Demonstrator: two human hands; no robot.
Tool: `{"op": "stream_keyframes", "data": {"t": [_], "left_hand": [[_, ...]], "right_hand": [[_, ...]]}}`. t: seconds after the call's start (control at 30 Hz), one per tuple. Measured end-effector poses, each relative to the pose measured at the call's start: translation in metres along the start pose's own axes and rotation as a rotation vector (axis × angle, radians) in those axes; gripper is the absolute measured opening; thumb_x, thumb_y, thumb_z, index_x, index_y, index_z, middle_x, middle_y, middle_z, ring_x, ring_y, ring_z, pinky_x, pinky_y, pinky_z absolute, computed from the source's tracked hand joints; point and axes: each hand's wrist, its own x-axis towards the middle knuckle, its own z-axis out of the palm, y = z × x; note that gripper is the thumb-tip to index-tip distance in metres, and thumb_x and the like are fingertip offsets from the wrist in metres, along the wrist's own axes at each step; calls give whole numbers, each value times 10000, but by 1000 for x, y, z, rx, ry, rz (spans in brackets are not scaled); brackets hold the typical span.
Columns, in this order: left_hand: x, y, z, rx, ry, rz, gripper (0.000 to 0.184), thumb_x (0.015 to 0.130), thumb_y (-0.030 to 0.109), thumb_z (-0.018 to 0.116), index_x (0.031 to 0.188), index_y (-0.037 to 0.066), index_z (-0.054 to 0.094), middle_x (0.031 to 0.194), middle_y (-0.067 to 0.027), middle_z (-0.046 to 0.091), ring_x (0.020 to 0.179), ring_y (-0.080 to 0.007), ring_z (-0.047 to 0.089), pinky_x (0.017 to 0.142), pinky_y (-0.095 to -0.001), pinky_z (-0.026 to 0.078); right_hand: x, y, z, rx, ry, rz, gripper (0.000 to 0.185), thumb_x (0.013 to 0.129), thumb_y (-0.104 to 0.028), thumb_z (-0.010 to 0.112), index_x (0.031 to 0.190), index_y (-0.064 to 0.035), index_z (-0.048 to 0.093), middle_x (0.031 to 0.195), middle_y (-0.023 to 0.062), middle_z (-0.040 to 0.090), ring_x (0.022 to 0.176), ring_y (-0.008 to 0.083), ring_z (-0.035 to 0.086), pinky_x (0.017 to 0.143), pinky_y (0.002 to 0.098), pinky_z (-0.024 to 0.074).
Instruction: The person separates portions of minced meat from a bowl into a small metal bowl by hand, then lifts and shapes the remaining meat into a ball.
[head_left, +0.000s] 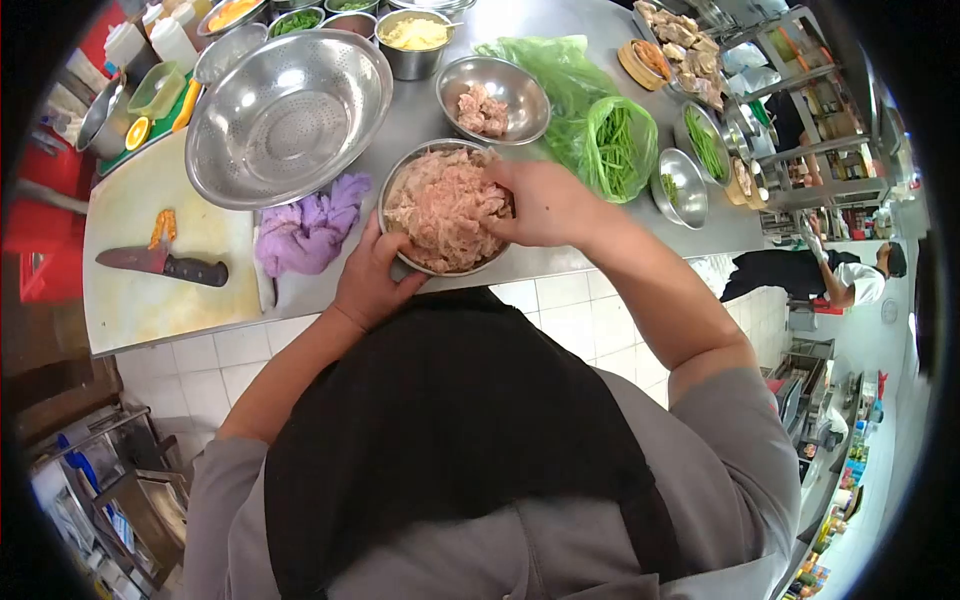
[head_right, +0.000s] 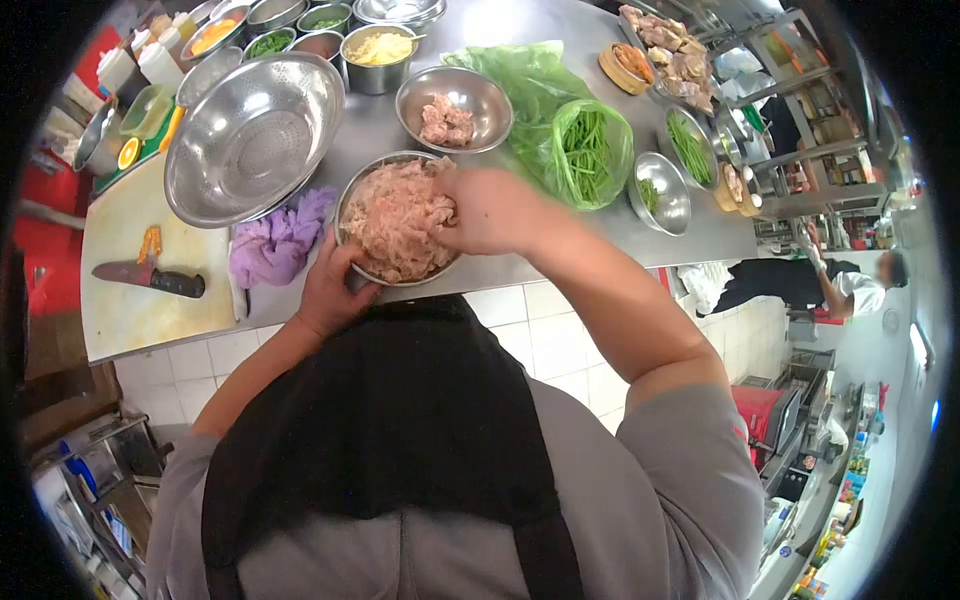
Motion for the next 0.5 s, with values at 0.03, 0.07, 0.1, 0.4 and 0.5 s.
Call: {"op": "stream_keyframes", "data": {"t": [0.03,0.07,0.1,0.4,0.5], "left_hand": [[0,0,0,6,10,6,513,696,209,882,1054,153,520,1500,-298,399,1229,-499,555,973,-466,530],[2,0,-2,16,13,19,510,696,208,881,1051,150,520,1493,-296,405,1229,-497,556,972,-466,530],[3,0,-3,11,13,17,505,699,206,879,1051,147,521,1490,-295,409,1228,-495,557,971,-464,531],[7,1,-4,-29,13,25,472,723,202,869,1048,133,533,1489,-296,413,1217,-484,571,946,-448,546],[8,1,-2,-30,44,50,471,725,208,870,1049,132,537,1489,-295,414,1199,-483,583,941,-448,549]], "right_hand": [[4,-2,0,-42,-27,28,405,747,-286,776,1050,-40,666,1002,209,715,960,404,686,856,491,546],[8,-3,1,-80,-46,60,410,752,-293,776,1052,-37,664,1006,212,714,963,404,685,857,491,546],[11,-4,2,-95,-56,67,417,752,-298,777,1056,-37,661,1004,214,714,965,403,686,858,491,546],[24,6,14,-62,-54,125,420,756,-285,765,1071,-30,657,992,219,717,975,393,690,863,484,550],[25,12,19,30,-6,138,414,758,-264,761,1087,-30,670,1011,218,719,977,384,693,864,469,553]]}}
